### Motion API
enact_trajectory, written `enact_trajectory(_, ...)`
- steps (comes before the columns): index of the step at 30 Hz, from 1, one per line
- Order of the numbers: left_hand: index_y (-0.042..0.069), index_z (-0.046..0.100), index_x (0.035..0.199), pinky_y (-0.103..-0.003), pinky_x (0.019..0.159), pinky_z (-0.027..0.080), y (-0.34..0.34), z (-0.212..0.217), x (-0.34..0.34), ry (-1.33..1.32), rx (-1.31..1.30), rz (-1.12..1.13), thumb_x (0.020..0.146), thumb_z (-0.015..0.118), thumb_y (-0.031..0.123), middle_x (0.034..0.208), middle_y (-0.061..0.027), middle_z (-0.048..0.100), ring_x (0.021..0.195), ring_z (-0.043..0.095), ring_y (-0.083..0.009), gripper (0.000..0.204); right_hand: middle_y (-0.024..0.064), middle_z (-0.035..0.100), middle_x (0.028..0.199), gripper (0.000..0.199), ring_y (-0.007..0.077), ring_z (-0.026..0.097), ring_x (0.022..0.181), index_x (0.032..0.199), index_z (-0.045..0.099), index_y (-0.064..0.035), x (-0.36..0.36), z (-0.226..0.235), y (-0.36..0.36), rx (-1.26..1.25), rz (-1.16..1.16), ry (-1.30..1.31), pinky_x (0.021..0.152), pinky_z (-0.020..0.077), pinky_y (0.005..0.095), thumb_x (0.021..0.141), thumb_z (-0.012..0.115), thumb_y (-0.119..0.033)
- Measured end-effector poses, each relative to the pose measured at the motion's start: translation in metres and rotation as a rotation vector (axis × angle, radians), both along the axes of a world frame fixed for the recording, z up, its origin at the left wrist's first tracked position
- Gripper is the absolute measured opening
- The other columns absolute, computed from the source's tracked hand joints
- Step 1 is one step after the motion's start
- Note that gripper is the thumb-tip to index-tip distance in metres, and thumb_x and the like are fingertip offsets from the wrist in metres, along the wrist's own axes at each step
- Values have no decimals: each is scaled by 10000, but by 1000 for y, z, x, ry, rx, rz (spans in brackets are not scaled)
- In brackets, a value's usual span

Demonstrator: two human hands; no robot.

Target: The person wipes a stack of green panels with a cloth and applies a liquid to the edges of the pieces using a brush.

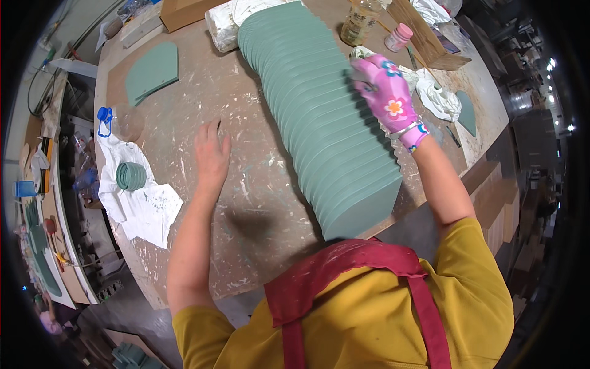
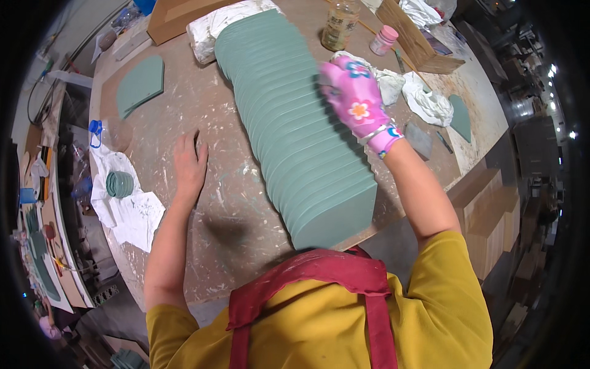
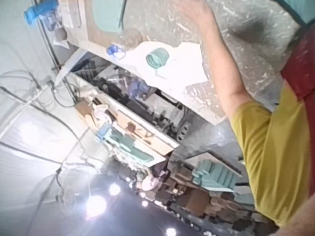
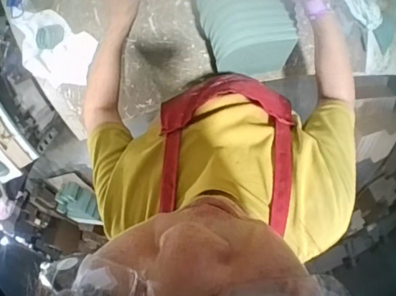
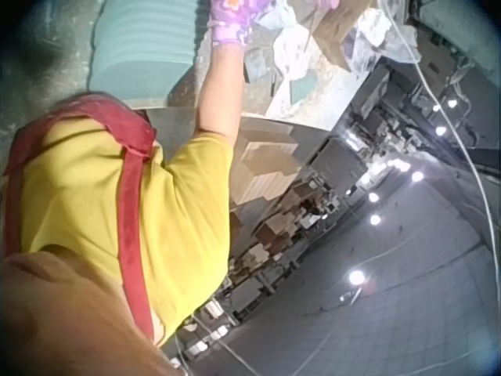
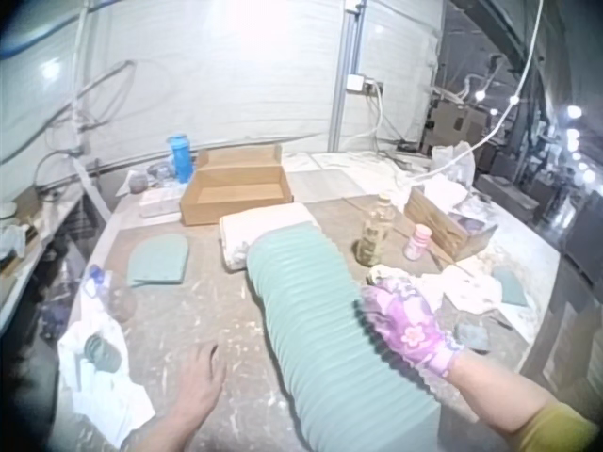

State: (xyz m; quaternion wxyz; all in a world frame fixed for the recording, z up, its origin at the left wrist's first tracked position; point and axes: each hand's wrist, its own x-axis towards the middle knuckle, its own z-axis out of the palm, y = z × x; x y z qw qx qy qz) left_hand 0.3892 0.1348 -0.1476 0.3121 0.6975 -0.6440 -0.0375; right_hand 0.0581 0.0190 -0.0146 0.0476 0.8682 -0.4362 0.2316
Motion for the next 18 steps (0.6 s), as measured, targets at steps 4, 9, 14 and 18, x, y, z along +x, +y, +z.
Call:
enact_trajectory(4,3,533,1219,-448,966,390,0,-7,2,4,-22,-5,867,598,149,1166,-215,542,1104,499,-397,387,65,606,966,540,195,642,793,1167,573,-61,72,10,20,140,506,-94,711,538,324,652,670,68)
enact_trajectory(9,6,536,1216,-445,971,389,-1,-6,2,27,-16,-20,867,597,149,1173,-208,544,1111,498,-394,382,103,584,941,296,279,624,834,1013,586,-73,106,-6,29,37,558,257,724,518,401,726,641,-28)
enact_trajectory(14,2,536,1216,-439,977,387,1,-4,1,33,-3,-14,858,594,135,1184,-203,548,1118,502,-385,386,91,583,889,384,279,617,797,1082,583,-66,52,-12,-5,271,360,-167,661,523,376,717,659,26)
enact_trajectory(18,3,535,1219,-439,970,391,1,-2,4,17,-22,-15,857,591,129,1185,-202,550,1108,509,-381,387,130,641,976,353,342,648,858,1145,574,-81,-3,-12,-13,80,-48,-150,749,525,383,800,635,-34)
